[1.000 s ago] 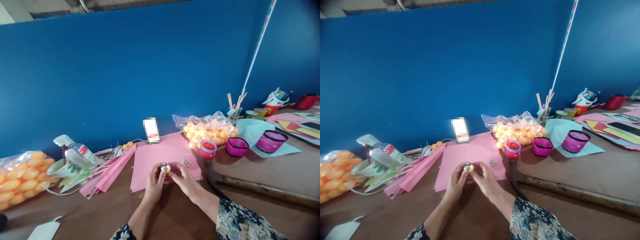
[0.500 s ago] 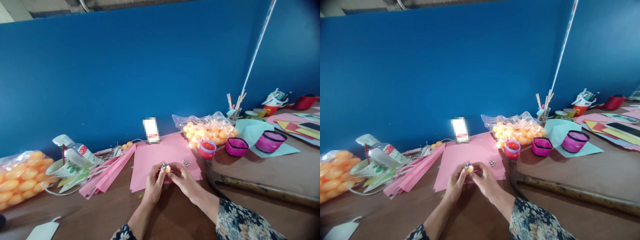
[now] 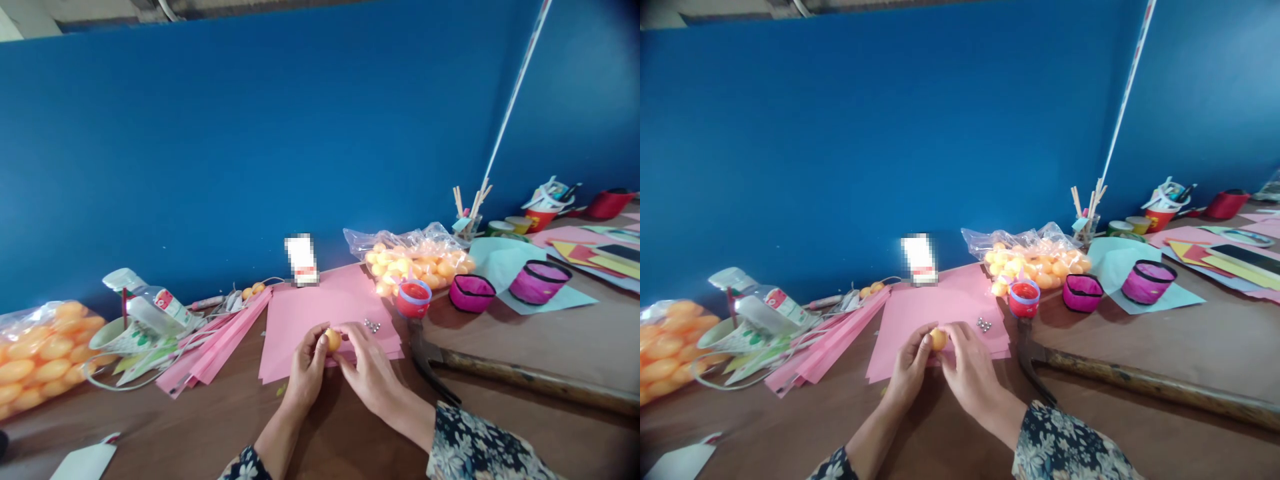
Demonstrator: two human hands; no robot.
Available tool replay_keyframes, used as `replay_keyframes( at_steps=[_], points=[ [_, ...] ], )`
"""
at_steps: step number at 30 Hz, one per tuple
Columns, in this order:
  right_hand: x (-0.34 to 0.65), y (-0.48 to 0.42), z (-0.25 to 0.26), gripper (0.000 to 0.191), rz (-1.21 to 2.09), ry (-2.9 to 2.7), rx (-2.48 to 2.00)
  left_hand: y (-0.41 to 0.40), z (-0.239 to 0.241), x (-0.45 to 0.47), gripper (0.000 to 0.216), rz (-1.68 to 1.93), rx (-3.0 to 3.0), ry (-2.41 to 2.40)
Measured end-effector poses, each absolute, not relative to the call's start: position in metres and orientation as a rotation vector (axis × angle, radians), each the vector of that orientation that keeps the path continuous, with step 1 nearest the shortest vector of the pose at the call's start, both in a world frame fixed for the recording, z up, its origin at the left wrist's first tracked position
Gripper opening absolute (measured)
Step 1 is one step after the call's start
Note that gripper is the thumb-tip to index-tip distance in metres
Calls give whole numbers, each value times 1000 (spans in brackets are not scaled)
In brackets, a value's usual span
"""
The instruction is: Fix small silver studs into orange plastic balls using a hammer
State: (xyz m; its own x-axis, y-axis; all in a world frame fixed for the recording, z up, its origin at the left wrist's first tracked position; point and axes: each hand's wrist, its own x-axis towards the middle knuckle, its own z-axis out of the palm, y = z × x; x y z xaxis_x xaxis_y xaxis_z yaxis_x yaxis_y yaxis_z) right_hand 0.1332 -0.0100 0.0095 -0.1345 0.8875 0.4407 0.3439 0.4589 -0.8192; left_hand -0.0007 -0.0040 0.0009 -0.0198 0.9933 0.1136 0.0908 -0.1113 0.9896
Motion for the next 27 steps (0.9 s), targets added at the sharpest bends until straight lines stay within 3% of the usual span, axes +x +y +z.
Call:
replay_keyframes(
  at_steps=[27],
  points=[
    [135, -4, 2, 42, 708, -1669, -998, -1, -5, 0, 40, 1258, 1295, 1154]
  ],
)
